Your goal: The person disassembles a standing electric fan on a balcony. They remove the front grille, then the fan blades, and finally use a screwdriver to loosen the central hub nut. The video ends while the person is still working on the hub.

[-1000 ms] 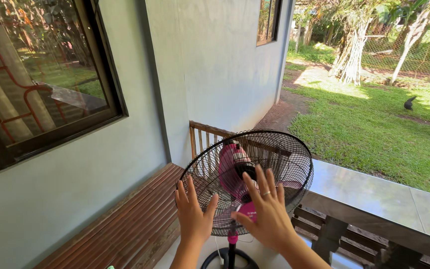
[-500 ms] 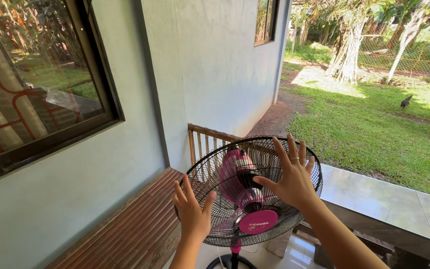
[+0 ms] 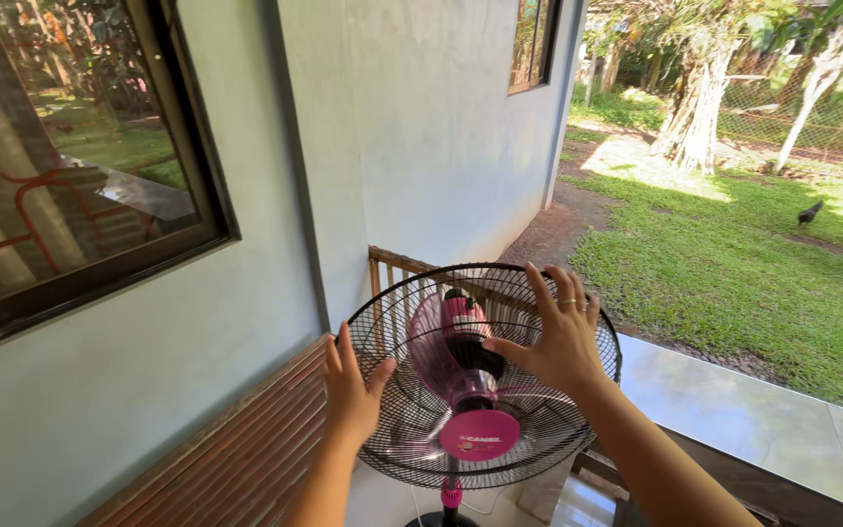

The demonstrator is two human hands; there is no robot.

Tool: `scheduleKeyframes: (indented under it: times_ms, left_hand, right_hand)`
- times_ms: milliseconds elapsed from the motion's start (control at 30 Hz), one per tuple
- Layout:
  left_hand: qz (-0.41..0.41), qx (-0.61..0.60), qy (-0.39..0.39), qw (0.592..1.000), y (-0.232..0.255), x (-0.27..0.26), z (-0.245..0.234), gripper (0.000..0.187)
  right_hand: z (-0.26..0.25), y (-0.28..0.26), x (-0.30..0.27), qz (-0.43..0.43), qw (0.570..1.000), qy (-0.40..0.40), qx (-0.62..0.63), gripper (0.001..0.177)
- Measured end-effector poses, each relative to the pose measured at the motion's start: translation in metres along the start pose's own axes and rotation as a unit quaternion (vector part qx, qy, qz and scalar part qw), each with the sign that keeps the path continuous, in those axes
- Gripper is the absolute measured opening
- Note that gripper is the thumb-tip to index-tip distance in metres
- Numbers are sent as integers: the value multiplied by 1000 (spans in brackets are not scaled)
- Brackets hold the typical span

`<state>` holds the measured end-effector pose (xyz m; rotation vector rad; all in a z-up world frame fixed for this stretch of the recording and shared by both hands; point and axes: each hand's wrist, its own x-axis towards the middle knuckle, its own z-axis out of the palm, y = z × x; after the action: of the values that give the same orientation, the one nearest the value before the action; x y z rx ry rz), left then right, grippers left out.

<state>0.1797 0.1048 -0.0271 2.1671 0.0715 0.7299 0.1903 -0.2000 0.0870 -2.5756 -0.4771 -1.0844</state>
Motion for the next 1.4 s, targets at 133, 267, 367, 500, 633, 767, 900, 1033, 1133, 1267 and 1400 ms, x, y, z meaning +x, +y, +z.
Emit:
scheduleKeyframes:
  times_ms: [133, 267, 367, 500, 633, 767, 900, 1033, 1133, 1267, 1400]
  left_hand:
    - [13, 11, -10, 1000, -16, 24, 3, 111]
    - [14, -3, -31, 999, -31, 42, -3, 113]
    - [18, -15, -60, 998, -41, 52, -14, 112]
    - [-20, -37, -110, 993, -48, 63, -23, 114]
    - [22, -23, -88, 996, -52, 62, -27, 116]
    - [8, -34, -75, 997, -46, 52, -31, 122]
    - [-94, -73, -84, 989, -40, 33, -37, 125]
    - [-41, -132, -24, 990, -44, 13, -39, 120]
    - [-64, -209, -18, 976, -53, 0, -40, 117]
    - [-79, -261, -58, 960, -61, -14, -41, 114]
    - [-139, -169, -76, 973, -62, -22, -35, 111]
  right_hand:
    - [4, 2, 9, -6, 1000, -23, -20, 117]
    - [4, -2, 18, -24, 999, -24, -12, 113]
    - [4, -11, 18, -14, 1000, -24, -13, 112]
    - [8, -24, 12, -8, 999, -5, -47, 113]
    - [11, -26, 8, -17, 998, 18, -49, 113]
    - [6, -21, 4, -13, 998, 40, -48, 110]
    - [-6, -22, -6, -35, 996, 75, -43, 103]
    - [-18, -31, -19, -29, 997, 70, -27, 102]
    - [-25, -36, -35, -37, 995, 94, 4, 101]
    - [-35, -25, -46, -39, 986, 118, 113, 92]
    - [-36, -12, -57, 24, 994, 108, 1, 88]
